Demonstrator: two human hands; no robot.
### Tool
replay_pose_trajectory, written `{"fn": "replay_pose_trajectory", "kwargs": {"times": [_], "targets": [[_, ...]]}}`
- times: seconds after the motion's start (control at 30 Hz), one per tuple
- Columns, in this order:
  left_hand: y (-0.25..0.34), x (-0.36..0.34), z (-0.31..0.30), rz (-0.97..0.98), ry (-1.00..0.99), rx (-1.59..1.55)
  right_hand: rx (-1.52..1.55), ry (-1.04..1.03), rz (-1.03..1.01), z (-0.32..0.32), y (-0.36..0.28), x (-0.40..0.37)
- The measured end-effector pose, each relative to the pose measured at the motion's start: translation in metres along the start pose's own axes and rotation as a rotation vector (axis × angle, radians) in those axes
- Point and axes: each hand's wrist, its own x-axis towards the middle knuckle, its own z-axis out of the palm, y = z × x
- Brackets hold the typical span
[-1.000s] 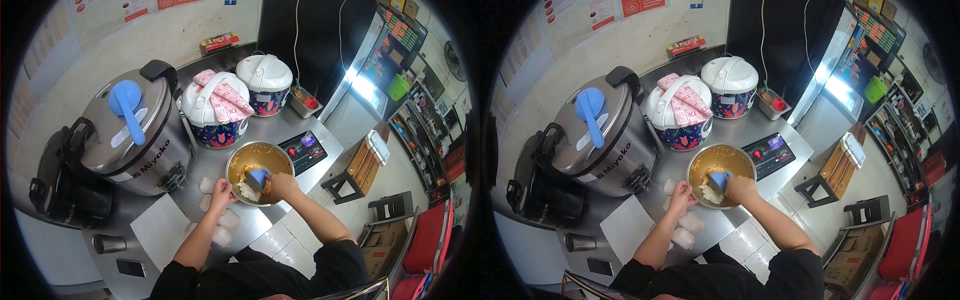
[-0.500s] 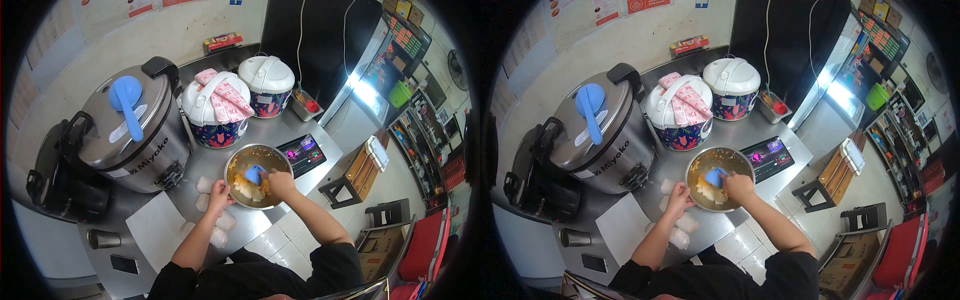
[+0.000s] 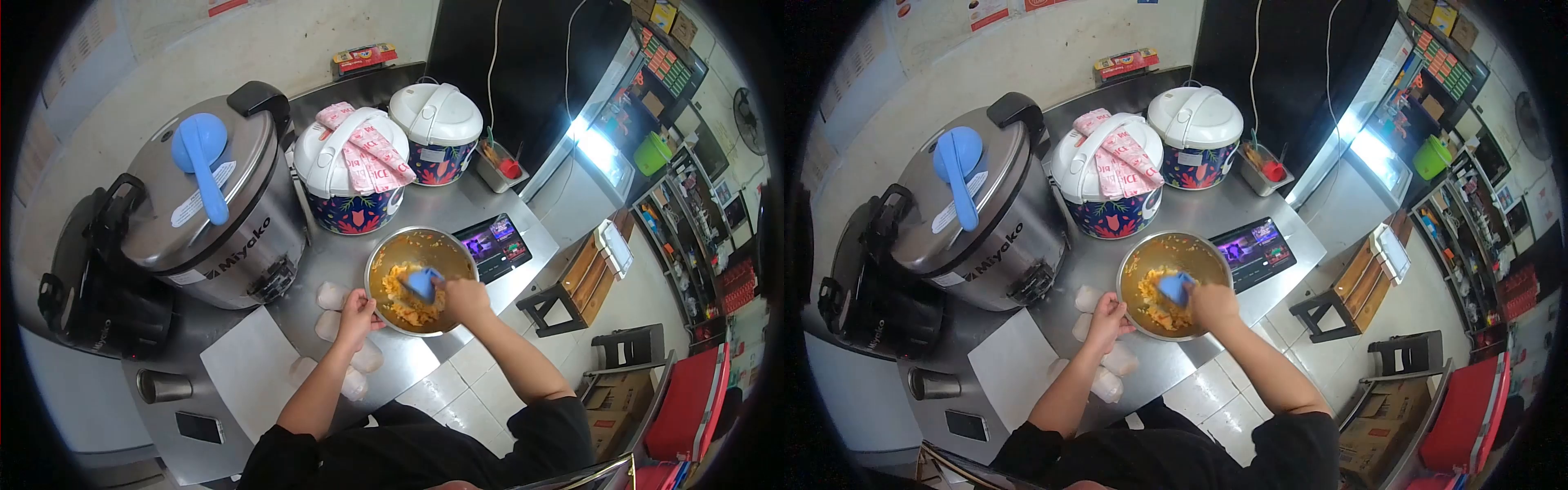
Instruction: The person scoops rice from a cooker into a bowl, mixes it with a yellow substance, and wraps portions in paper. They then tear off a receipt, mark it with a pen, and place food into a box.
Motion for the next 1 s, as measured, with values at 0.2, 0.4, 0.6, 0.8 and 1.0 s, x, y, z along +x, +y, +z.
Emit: {"fn": "replay_pose_trajectory", "kwargs": {"times": [0.2,0.4,0.6,0.8,1.0], "targets": [[0.001,-0.002,0.003,0.018,0.007,0.005,-0.039,0.021,-0.047,0.001,0.012,0.012],[-0.001,0.000,0.007,0.021,0.002,-0.003,-0.175,0.140,-0.230,0.018,-0.004,0.017],[-0.009,-0.001,0.003,0.024,-0.017,0.013,-0.236,0.264,-0.105,-0.016,0.030,0.018],[-0.023,-0.008,0.017,0.021,0.009,-0.104,-0.079,-0.049,0.030,0.013,-0.010,-0.003],[-0.022,-0.011,0.020,-0.003,0.052,-0.092,-0.064,0.055,-0.118,0.017,-0.028,-0.023]]}}
